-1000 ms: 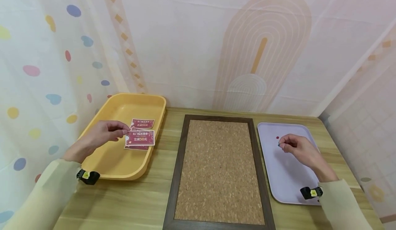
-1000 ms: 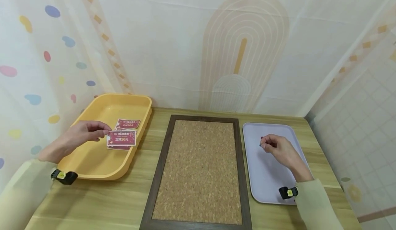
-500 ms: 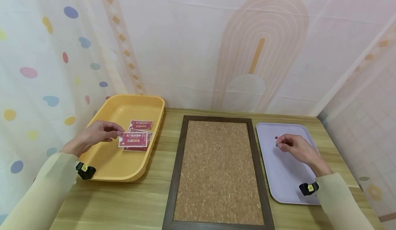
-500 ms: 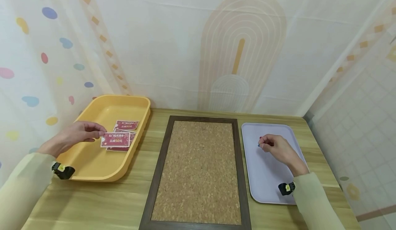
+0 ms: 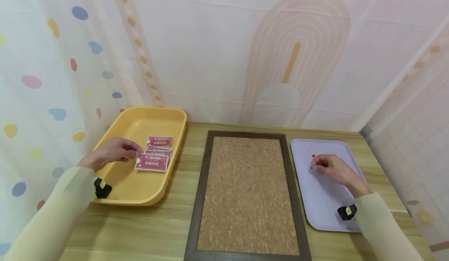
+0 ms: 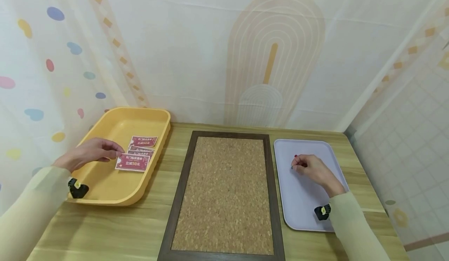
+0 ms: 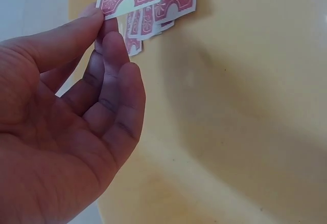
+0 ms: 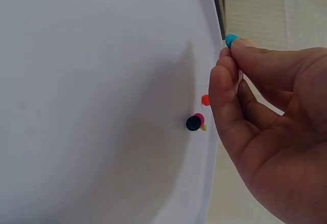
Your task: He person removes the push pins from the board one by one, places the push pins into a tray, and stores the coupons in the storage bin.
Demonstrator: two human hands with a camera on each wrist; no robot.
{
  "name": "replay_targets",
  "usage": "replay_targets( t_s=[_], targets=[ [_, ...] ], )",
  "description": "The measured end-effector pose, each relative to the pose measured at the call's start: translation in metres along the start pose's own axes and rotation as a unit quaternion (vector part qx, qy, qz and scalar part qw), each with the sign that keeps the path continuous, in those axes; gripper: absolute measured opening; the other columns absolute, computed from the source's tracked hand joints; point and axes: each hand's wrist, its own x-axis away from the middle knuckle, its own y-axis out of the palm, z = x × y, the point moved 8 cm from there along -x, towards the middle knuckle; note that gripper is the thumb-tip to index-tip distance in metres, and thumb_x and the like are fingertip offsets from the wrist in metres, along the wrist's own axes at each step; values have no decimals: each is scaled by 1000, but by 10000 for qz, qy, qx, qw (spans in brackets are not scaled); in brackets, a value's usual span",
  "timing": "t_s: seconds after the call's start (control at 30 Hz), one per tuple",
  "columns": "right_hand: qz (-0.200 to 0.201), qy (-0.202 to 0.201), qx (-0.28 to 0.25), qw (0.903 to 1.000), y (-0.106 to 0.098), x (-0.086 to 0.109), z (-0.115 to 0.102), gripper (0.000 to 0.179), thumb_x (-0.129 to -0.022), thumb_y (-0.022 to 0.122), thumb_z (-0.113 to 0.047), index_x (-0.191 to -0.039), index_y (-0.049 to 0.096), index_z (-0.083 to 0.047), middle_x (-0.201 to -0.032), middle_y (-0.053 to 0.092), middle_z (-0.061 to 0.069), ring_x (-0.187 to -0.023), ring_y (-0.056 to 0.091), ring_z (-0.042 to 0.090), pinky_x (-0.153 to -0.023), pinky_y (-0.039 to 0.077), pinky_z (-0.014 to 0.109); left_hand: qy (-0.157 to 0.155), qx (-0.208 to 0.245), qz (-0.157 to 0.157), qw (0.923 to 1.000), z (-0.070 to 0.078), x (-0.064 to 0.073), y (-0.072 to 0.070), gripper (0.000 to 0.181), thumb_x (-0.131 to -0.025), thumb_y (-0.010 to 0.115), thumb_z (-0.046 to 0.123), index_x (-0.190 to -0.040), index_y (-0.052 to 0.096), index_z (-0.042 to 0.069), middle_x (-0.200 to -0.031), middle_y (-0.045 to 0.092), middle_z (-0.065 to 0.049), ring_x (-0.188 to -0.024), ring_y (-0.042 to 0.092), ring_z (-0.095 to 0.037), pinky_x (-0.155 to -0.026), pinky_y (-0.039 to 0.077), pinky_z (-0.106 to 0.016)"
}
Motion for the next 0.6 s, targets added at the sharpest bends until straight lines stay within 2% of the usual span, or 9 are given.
replay_targets(
  t_s=[0.17,0.47,0.6],
  targets=[
    [-44,67,47,10000,4,-2,2,6,-95,62,10,-94,67,6,-87,65,8,-76,53,8,-66,47,24,-100,-170,-126,9997,-1,-5,4,25,-100,68,11,-116,71,-8,-105,73,-6,-92,61,-21,-77,56,-31],
    [-29,135,223,9997,8,-4,8,6,-94,65,8,-91,68,4,-85,64,5,-76,52,8,-67,45,23,-388,-43,-195,9990,-13,-13,7,25,-98,68,9,-116,71,-9,-99,73,-5,-83,60,-17,-71,54,-29],
    [-4,204,284,9994,8,-4,10,5,-95,66,6,-91,69,4,-85,65,5,-76,52,9,-66,46,23,-352,-161,-212,9990,-16,-16,7,25,-98,67,6,-117,70,-11,-98,74,-7,-78,60,-14,-67,53,-27]
  ],
)
